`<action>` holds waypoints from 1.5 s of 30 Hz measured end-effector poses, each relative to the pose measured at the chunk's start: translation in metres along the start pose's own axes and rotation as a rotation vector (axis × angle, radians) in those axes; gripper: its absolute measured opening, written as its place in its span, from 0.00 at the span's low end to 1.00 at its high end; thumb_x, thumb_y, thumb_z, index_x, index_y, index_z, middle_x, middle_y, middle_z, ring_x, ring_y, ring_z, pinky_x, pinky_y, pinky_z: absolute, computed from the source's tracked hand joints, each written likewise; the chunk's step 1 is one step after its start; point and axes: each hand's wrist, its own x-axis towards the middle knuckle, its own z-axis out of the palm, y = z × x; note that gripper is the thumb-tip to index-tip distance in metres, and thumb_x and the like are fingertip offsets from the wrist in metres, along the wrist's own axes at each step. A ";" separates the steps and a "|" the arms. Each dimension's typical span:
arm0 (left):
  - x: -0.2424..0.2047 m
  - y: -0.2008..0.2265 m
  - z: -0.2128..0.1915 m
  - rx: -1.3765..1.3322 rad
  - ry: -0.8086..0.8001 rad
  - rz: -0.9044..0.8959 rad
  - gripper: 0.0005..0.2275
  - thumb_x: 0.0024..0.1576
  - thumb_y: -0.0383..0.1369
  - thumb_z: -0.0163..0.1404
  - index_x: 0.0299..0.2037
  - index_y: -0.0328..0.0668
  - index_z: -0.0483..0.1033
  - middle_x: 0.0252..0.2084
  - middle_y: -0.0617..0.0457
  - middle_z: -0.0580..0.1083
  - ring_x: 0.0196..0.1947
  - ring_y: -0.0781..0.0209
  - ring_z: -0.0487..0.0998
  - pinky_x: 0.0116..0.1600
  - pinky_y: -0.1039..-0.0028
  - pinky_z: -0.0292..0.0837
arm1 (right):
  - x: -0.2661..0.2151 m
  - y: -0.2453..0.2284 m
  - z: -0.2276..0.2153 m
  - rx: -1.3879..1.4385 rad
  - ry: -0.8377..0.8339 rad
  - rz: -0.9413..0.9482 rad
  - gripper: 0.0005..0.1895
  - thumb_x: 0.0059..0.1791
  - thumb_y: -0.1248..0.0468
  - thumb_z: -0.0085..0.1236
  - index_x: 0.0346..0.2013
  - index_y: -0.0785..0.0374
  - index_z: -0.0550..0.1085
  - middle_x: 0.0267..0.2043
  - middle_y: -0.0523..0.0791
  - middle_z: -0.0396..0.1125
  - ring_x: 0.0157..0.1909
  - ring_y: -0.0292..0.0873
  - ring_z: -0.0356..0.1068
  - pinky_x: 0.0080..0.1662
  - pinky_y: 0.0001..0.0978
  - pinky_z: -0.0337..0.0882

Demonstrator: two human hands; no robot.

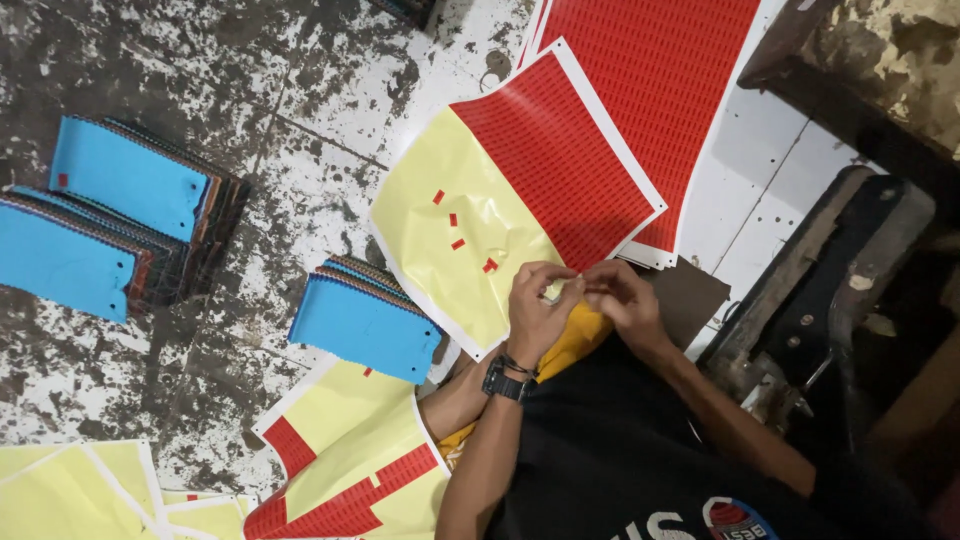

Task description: The person peels small red stickers from a large yellow backing sheet and applies them individually to the edges of fabric swatches in a bound book.

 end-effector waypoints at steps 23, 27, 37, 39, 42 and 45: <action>0.001 -0.004 -0.002 -0.113 0.061 -0.100 0.17 0.53 0.29 0.59 0.54 0.47 0.78 0.40 0.51 0.82 0.41 0.63 0.80 0.50 0.76 0.74 | 0.005 -0.009 0.025 -0.350 0.315 -0.181 0.08 0.41 0.66 0.77 0.32 0.60 0.83 0.24 0.49 0.71 0.24 0.49 0.72 0.24 0.32 0.69; -0.001 -0.014 0.004 -0.033 -0.006 -0.039 0.23 0.50 0.37 0.64 0.57 0.50 0.76 0.43 0.54 0.82 0.45 0.59 0.77 0.54 0.74 0.70 | -0.001 0.027 -0.006 -0.081 0.050 -0.101 0.10 0.43 0.68 0.67 0.39 0.64 0.81 0.49 0.55 0.69 0.57 0.56 0.71 0.54 0.47 0.71; -0.002 -0.009 0.008 -0.190 0.125 -0.174 0.19 0.52 0.33 0.63 0.54 0.53 0.76 0.34 0.63 0.82 0.36 0.77 0.74 0.49 0.84 0.67 | 0.013 0.013 0.019 -0.429 0.160 0.084 0.19 0.42 0.55 0.75 0.43 0.60 0.82 0.34 0.51 0.73 0.37 0.52 0.76 0.38 0.37 0.74; -0.002 -0.008 0.007 -0.262 0.147 -0.176 0.17 0.54 0.31 0.61 0.54 0.48 0.76 0.35 0.61 0.82 0.35 0.77 0.74 0.47 0.85 0.68 | 0.016 0.019 0.021 -0.405 0.220 0.086 0.16 0.42 0.58 0.76 0.39 0.60 0.82 0.29 0.46 0.72 0.30 0.42 0.73 0.34 0.29 0.73; 0.001 -0.003 0.003 -0.291 0.157 -0.157 0.18 0.53 0.28 0.61 0.54 0.43 0.76 0.35 0.57 0.81 0.35 0.73 0.76 0.47 0.82 0.71 | 0.019 0.010 0.026 -0.427 0.266 0.057 0.12 0.40 0.61 0.76 0.35 0.59 0.83 0.22 0.44 0.68 0.26 0.39 0.70 0.30 0.26 0.70; 0.001 -0.005 0.003 -0.267 0.143 -0.136 0.18 0.54 0.26 0.60 0.55 0.39 0.75 0.39 0.51 0.80 0.37 0.67 0.79 0.48 0.77 0.74 | 0.015 -0.001 0.026 -0.424 0.302 0.065 0.12 0.38 0.62 0.76 0.34 0.58 0.84 0.22 0.45 0.70 0.28 0.41 0.72 0.31 0.30 0.72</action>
